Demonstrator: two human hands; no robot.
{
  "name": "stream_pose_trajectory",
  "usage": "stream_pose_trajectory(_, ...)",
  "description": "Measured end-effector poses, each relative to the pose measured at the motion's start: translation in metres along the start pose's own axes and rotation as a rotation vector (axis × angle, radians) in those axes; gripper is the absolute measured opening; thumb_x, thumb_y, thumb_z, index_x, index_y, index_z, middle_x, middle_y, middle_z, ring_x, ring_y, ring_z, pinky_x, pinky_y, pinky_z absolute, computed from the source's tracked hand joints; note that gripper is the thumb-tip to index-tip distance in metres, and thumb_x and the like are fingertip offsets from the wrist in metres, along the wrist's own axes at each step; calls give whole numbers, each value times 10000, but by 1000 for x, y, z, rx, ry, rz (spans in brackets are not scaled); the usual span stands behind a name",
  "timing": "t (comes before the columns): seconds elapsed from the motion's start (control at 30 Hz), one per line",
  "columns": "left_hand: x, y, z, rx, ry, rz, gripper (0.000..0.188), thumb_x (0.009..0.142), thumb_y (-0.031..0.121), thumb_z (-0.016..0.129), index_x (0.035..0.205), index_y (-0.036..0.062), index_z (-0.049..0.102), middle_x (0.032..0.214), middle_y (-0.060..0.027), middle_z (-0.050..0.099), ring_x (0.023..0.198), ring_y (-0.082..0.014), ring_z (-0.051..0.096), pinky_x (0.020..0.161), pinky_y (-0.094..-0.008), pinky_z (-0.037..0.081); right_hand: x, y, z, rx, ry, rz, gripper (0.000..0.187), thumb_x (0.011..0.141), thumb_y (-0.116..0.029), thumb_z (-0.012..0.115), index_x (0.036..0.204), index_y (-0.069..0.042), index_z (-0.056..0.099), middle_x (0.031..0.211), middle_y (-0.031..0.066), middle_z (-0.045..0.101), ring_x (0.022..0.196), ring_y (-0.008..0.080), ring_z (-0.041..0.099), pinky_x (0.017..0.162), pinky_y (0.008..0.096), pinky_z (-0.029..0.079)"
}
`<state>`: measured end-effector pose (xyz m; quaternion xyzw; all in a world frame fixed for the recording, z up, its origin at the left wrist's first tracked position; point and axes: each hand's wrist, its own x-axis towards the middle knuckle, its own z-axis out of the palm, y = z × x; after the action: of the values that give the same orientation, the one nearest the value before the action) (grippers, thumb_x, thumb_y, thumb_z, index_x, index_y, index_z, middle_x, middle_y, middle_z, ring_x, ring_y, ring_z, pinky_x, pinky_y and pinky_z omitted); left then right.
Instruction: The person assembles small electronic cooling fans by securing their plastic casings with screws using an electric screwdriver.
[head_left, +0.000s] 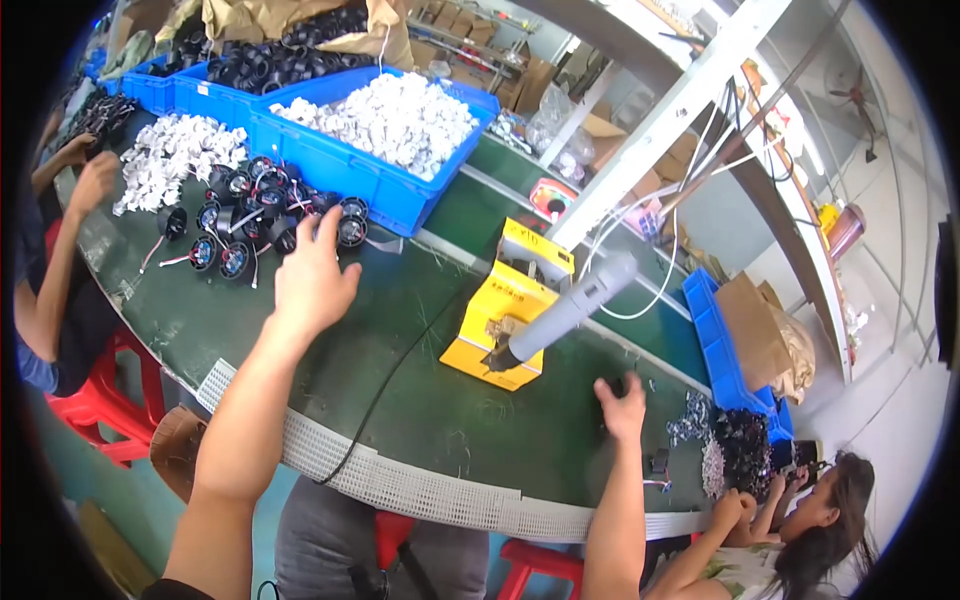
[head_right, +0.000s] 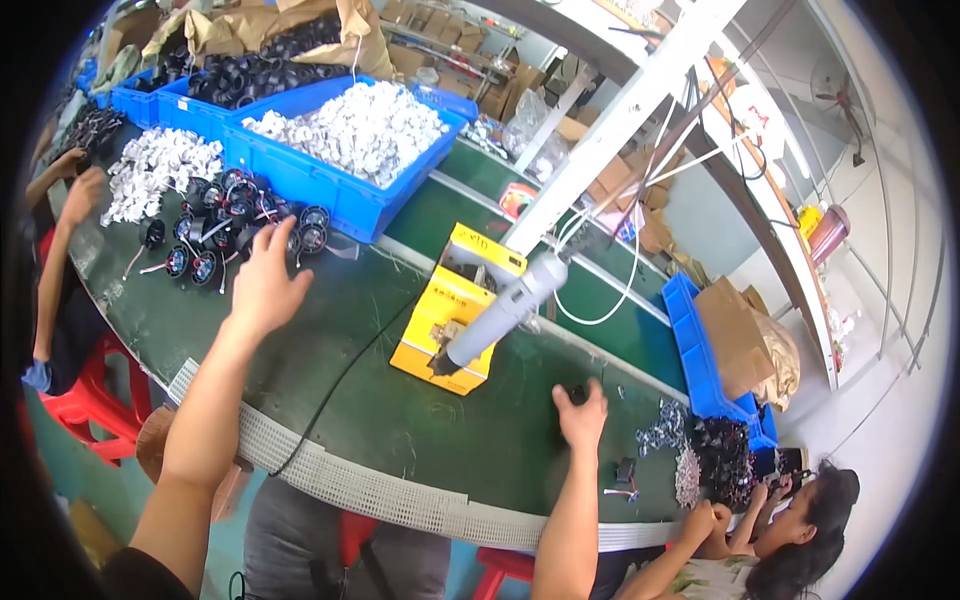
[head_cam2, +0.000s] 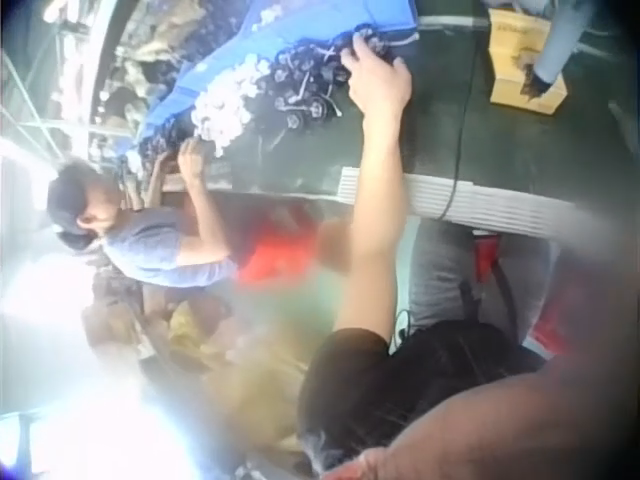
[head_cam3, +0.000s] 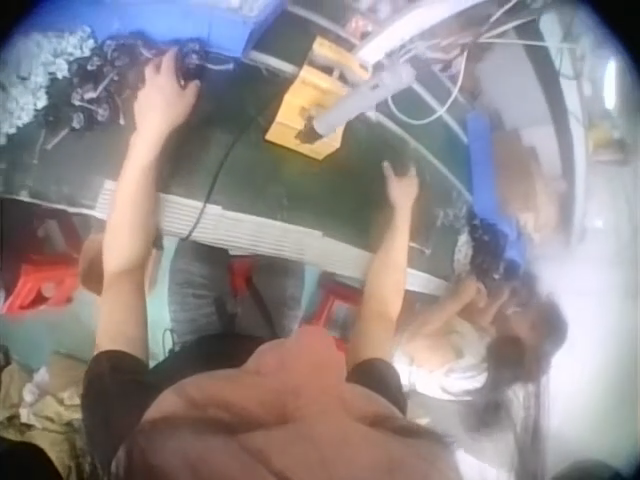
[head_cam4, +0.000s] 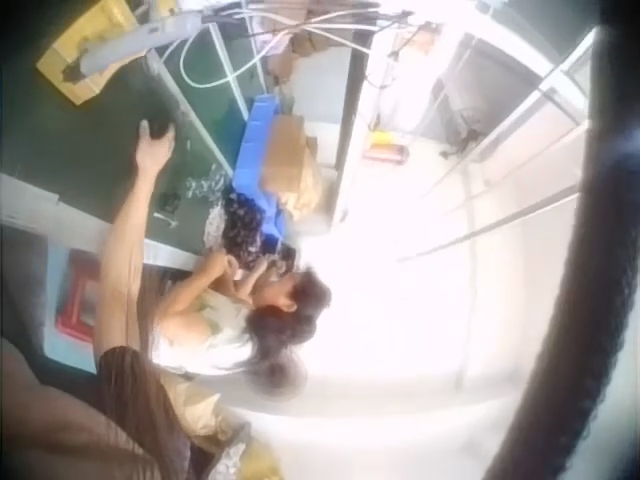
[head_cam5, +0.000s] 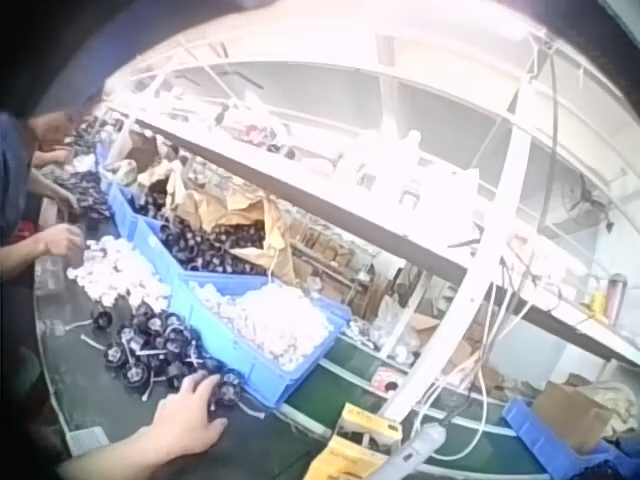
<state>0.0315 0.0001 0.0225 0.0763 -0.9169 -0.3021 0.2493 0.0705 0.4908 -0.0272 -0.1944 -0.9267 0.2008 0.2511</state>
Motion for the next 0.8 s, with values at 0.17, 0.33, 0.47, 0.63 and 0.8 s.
stream_pose_trajectory(0.17, -15, 22, 13, -614, -607, 115, 343, 833, 249, 705, 1090, 23, 681, 1029, -159, 705, 832, -224, 708, 732, -352, 561, -50, -49, -23, 384, 83, -177, 558, 722, -87, 803, 1226, 1, 580, 1116, 177, 651, 985, 281, 648, 874, 344, 513)
stream_pose_trajectory(0.33, -64, 59, 20, -1230, -1551, 198, 562, 992, 373, 550, 1411, 20, 425, 1269, -126, 580, 1019, -191, 636, 857, -335, 561, -117, -128, -58, 366, 258, -910, 689, 613, -231, 897, 1188, -19, 582, 1121, 197, 644, 985, 323, 643, 840, 393, 536)
stream_pose_trajectory(0.47, -74, 55, 30, -1363, -1590, 127, 543, 1005, 432, 497, 1325, -5, 459, 1188, -103, 571, 1059, -174, 614, 879, -338, 553, -127, -187, -38, 322, -93, -1122, 495, 630, -168, 861, 1079, -67, 677, 1126, 139, 653, 869, 285, 697, 704, 344, 585)
stream_pose_trajectory(0.63, -59, 50, 37, -1422, -1464, -15, 512, 947, 240, 643, 1367, 21, 449, 1215, -89, 583, 1046, -160, 618, 899, -327, 535, -117, -194, -17, 922, -448, -568, 732, 707, -137, 835, 1338, -30, 480, 1169, 142, 606, 907, 246, 653, 724, 332, 589)
stream_pose_trajectory(0.8, -47, 48, 29, -1194, -1434, 201, 652, 833, -18, 724, 1411, 36, 428, 1287, -98, 562, 1081, -155, 604, 931, -295, 507, -102, -163, -3, 1064, -986, 8, 276, 1007, -139, 505, 1204, 45, 567, 942, 99, 660, 793, 152, 637, 694, 299, 546)
